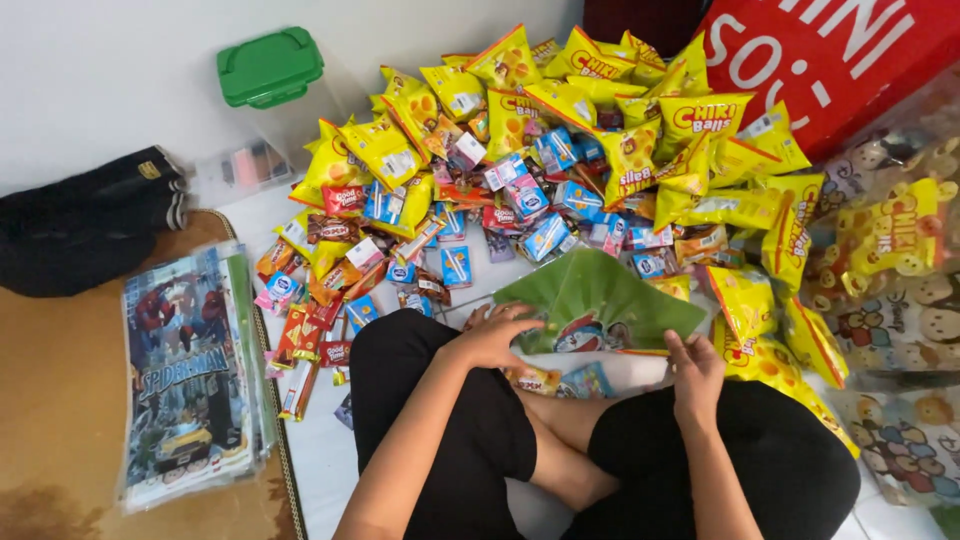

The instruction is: Packing snack packets into a green bag and placing sticker sheets into plastic sleeves.

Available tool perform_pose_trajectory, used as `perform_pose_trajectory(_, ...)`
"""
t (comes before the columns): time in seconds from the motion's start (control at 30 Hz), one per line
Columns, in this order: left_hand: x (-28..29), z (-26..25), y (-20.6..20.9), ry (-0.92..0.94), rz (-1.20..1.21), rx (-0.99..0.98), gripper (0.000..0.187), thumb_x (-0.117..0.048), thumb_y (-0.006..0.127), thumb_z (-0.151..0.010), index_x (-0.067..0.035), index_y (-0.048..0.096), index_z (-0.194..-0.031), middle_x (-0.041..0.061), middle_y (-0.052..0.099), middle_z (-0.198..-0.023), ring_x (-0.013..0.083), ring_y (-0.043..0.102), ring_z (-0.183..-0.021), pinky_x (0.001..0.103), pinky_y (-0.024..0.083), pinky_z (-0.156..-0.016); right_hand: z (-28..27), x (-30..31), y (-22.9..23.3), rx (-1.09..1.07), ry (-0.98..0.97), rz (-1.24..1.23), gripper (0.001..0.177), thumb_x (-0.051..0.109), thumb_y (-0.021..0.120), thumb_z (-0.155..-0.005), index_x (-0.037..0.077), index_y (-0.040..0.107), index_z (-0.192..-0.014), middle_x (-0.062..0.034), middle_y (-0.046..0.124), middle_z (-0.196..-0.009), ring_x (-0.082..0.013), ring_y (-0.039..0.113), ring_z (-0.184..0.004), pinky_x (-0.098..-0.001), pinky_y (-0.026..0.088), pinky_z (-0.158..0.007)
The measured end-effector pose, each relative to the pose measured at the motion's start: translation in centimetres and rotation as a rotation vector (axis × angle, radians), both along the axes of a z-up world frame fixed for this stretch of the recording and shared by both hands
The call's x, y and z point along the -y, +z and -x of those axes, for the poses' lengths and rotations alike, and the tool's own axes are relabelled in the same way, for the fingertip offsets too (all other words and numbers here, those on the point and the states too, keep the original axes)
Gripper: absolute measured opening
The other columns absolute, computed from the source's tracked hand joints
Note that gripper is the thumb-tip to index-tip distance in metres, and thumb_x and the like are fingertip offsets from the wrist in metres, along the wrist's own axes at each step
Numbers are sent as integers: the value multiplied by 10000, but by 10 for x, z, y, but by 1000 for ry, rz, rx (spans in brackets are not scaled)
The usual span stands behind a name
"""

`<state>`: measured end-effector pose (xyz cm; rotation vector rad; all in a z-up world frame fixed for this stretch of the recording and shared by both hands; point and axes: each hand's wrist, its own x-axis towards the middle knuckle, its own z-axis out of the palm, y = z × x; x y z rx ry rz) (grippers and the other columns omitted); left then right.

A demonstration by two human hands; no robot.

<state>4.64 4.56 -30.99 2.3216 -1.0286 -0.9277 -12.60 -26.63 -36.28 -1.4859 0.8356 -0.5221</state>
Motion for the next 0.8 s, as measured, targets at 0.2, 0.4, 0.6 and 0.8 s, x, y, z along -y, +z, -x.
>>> perform_pose_trajectory(0.2,12,-2,16,365,276,-200,887,-638,663,-926,5,463,-1504,244,511,-1502,339,468,-1427,479,394,-1182,-9,-38,48,-14,415,37,257,74,885,-798,26,690,-958,-105,766,-890,-166,692,-936,-375,514,-969)
perform_pose_trajectory(0.4,7,-12,0,420,421,7,478,-408,887,-769,-19,756,-1015,196,764,-935,415,701,-1001,471,553,-895,-13,-61,70,-11,473,-21,385,37,972,-617,36,702,-893,-21,715,-723,-106,671,-759,-300,569,-811)
perform_pose_trajectory(0.6,14,0,3,365,378,64,429,-275,893,-790,-188,737,-1180,97,732,-957,339,690,-1039,464,554,-957,-14,-65,73,-108,484,-22,440,60,1016,-550,28,733,-885,-22,688,-731,-127,632,-728,-266,536,-710)
perform_pose_trajectory(0.8,11,17,46,278,794,21,870,-388,889,-799,-274,443,-1537,95,470,-1398,327,557,-1304,562,414,-1128,-13,-65,71,-174,503,29,466,114,1021,-558,44,754,-933,-55,706,-755,-166,640,-735,-293,514,-696)
